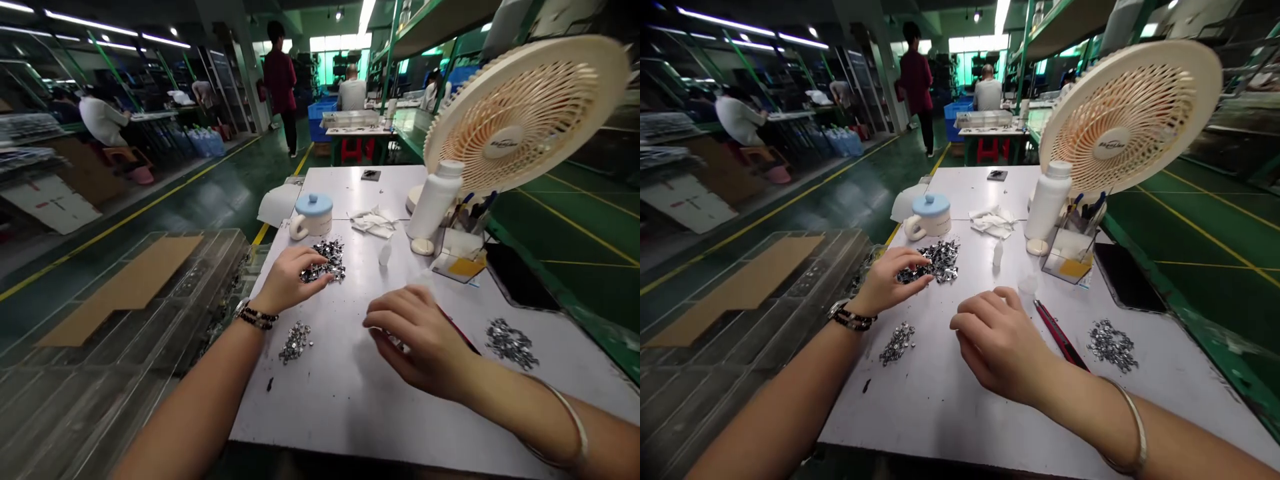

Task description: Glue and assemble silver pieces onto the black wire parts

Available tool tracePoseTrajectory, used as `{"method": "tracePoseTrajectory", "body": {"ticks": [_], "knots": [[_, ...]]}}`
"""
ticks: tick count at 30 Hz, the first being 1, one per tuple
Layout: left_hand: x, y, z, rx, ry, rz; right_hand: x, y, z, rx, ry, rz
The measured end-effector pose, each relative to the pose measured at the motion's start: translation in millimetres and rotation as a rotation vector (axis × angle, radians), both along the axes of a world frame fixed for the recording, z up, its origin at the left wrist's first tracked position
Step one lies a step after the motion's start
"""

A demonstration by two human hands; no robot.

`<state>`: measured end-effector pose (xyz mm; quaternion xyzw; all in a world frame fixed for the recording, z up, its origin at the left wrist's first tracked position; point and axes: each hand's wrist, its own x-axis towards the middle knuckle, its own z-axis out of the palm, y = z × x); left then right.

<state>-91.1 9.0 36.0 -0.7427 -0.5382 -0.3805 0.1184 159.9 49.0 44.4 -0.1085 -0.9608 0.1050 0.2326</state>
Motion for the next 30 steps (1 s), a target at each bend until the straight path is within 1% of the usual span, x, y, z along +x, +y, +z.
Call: {"method": "tracePoseTrajectory", "body": {"ticks": [3,6,10,16,18,20,22,24,26,27,30], "knots": [[-4.4,2.4,-4.2,-0.013,0.02,0.035,-33.1,1.2,-24.1,-0.126,-0.159,0.112],[-5.7,3.1,-7.2,-0.031,0.04,0.044,-60.4,-3.5,-42.0,-0.167,-0.229,0.182],[-3.8,3.0,-9.6,-0.056,0.057,0.048,-80.9,-11.6,-51.0,-0.2,-0.251,0.211],[-0.5,3.4,-11.5,-0.069,0.06,0.032,-91.9,-16.9,-58.8,-0.219,-0.252,0.223],[0.4,3.4,-11.3,-0.064,0.048,0.025,-88.6,-15.8,-55.3,-0.223,-0.237,0.231],[2.3,3.2,-10.2,-0.058,0.03,0.012,-77.9,-12.8,-44.9,-0.241,-0.215,0.246],[5.7,2.5,-8.4,-0.054,0.011,-0.011,-59.4,-7.7,-29.2,-0.327,-0.152,0.26],[11.4,1.1,-6.2,-0.051,-0.007,-0.041,-35.7,-0.9,-12.2,-0.456,-0.046,0.25],[19.5,-1.2,-3.9,-0.05,-0.024,-0.068,-11.7,7.0,1.4,-0.519,0.031,0.207],[24.5,-2.7,-2.9,-0.05,-0.032,-0.078,-1.0,10.9,6.0,-0.524,0.056,0.176],[41.8,-8.2,-0.4,-0.062,-0.058,-0.101,21.6,20.0,10.2,-0.559,0.159,0.076]]}}
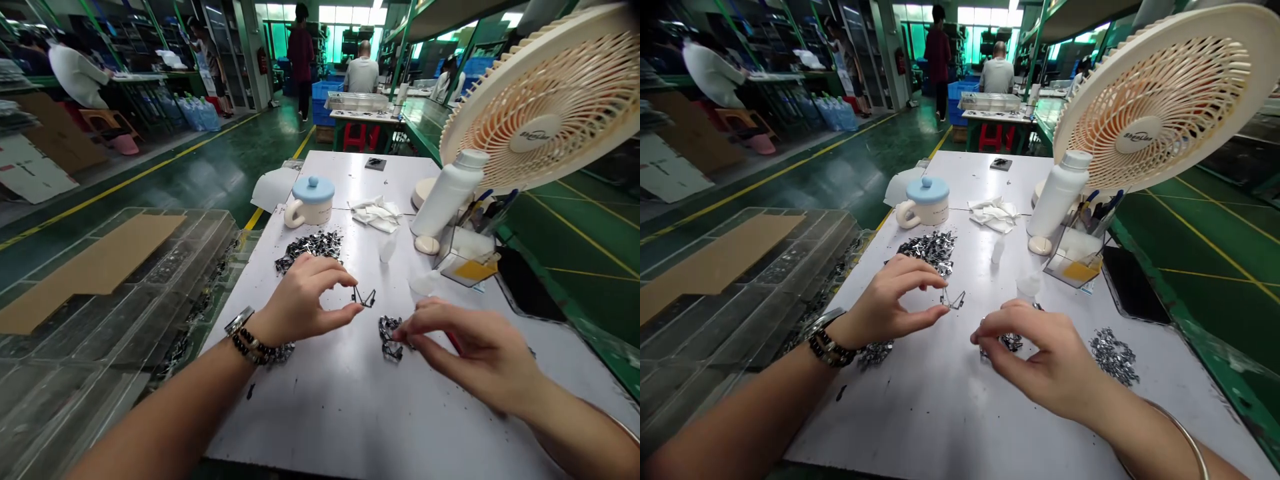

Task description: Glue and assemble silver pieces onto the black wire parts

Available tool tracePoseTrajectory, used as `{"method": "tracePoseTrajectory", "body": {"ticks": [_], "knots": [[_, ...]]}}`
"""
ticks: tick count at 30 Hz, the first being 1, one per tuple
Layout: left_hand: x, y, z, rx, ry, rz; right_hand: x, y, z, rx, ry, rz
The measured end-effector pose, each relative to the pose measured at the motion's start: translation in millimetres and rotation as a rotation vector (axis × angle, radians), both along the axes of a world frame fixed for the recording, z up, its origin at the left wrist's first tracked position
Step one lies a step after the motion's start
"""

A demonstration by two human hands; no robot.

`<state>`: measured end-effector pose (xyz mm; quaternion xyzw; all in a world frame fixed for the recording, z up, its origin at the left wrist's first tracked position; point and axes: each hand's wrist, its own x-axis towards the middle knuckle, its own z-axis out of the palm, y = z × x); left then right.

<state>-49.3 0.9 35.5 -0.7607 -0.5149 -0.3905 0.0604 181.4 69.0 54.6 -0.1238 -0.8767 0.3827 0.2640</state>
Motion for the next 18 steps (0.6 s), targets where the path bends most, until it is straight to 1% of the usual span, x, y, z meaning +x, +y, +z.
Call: {"method": "tracePoseTrajectory", "body": {"ticks": [2,5,7,9,12,14,18], "knots": [[11.8,-4.0,1.3,-0.013,-0.012,-0.005,6.9,1.8,-3.7,-0.056,0.071,-0.063],[27.0,-10.0,3.4,-0.065,-0.012,-0.001,9.7,-1.4,-13.5,-0.148,0.14,-0.105],[34.4,-13.9,4.8,-0.106,-0.004,0.0,9.5,-4.4,-19.8,-0.176,0.16,-0.13],[39.6,-17.4,5.8,-0.13,0.007,0.0,8.5,-6.3,-24.6,-0.133,0.159,-0.157],[44.5,-21.0,6.7,-0.126,0.036,-0.01,5.4,-7.3,-29.7,0.018,0.129,-0.162],[46.4,-22.4,7.2,-0.129,0.058,-0.015,2.2,-8.8,-32.6,0.075,0.112,-0.171],[48.2,-23.8,7.8,-0.126,0.094,-0.02,-4.1,-15.3,-37.4,0.044,0.101,-0.223]]}}
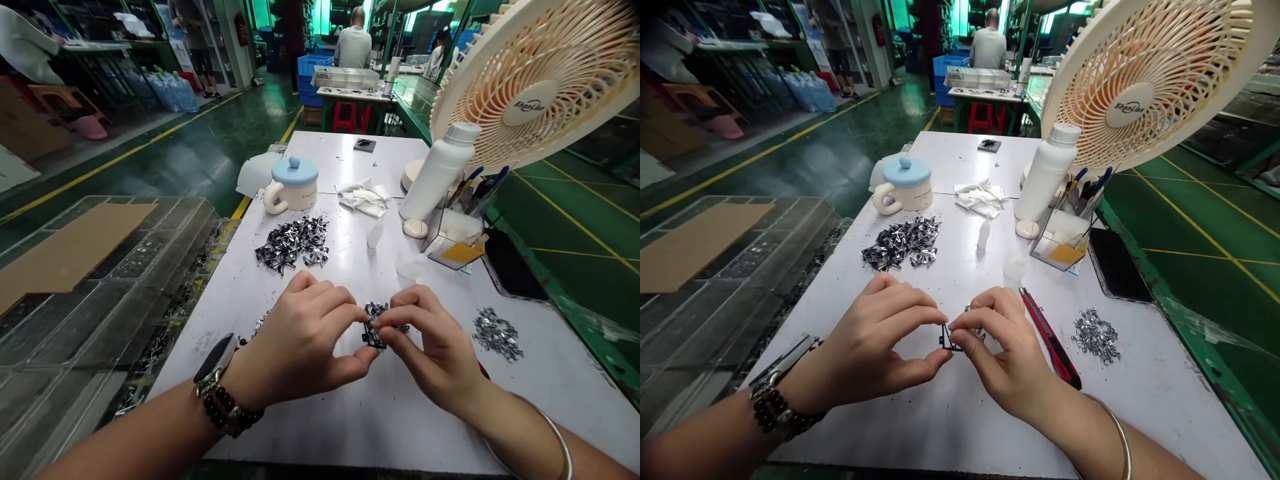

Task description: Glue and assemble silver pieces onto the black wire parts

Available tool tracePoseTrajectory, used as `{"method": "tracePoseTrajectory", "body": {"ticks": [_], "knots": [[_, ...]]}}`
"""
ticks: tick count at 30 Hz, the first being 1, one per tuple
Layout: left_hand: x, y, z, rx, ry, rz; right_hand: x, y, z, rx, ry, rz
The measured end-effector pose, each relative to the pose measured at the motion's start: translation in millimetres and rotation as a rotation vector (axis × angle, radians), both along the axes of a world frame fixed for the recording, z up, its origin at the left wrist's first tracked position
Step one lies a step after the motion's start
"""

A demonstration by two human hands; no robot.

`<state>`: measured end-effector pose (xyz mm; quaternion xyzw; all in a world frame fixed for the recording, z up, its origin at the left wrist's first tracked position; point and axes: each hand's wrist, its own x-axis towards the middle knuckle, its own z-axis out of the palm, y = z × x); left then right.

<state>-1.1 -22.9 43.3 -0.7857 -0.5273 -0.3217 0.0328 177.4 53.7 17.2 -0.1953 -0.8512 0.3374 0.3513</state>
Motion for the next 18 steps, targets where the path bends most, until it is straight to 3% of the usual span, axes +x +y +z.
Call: {"method": "tracePoseTrajectory", "body": {"ticks": [18], "knots": [[5.4,-4.3,1.3,0.115,0.162,0.032,-1.4,-5.7,-4.7,0.119,0.015,-0.059]]}}
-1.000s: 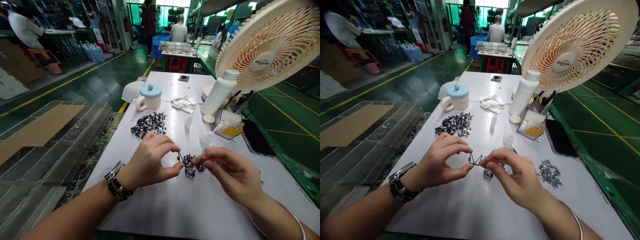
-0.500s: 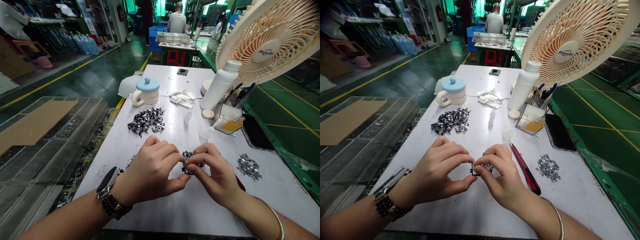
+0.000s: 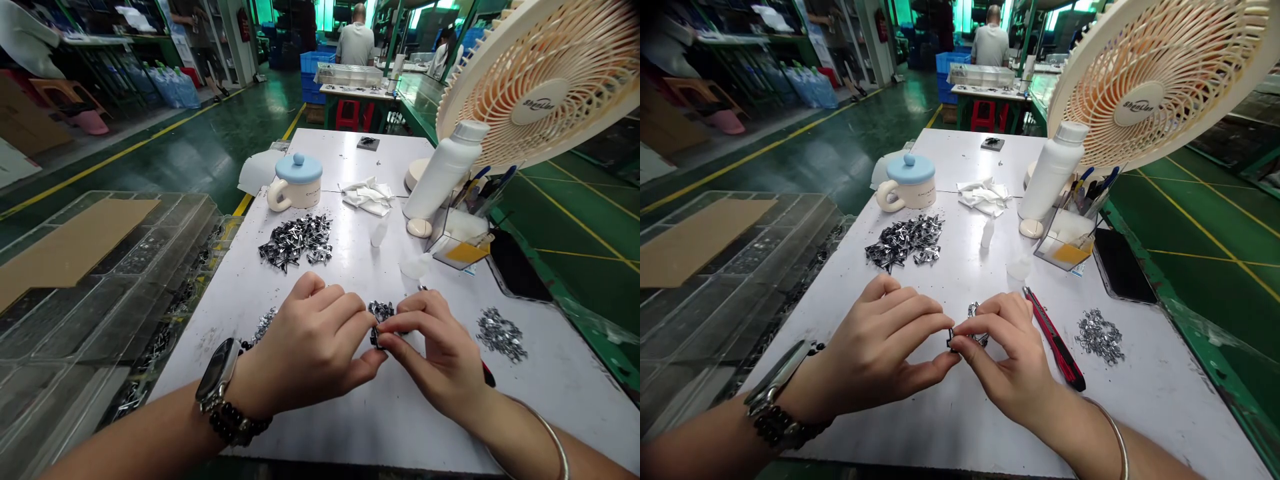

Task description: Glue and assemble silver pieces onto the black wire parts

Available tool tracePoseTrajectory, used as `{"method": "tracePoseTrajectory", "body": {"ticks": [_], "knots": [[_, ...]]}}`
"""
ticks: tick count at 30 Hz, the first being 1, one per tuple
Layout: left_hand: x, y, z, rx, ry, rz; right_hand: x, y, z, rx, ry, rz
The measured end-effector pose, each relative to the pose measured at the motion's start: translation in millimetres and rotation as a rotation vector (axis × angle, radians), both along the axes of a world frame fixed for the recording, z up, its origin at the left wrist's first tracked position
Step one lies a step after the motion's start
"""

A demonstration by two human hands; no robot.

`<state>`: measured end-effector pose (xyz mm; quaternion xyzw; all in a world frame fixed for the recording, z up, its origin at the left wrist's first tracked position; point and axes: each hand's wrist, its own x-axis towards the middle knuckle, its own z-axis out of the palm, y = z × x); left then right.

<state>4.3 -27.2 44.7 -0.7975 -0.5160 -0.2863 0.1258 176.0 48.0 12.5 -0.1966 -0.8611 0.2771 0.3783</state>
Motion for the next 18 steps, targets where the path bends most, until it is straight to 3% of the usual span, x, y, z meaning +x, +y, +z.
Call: {"method": "tracePoseTrajectory", "body": {"ticks": [12,18], "knots": [[-1.8,0.2,-1.3,0.006,0.018,-0.003,0.4,-2.1,3.3,0.183,-0.018,-0.041],[-1.5,-0.1,-0.3,-0.018,0.012,-0.015,1.0,-2.9,3.0,0.189,-0.036,-0.039]]}}
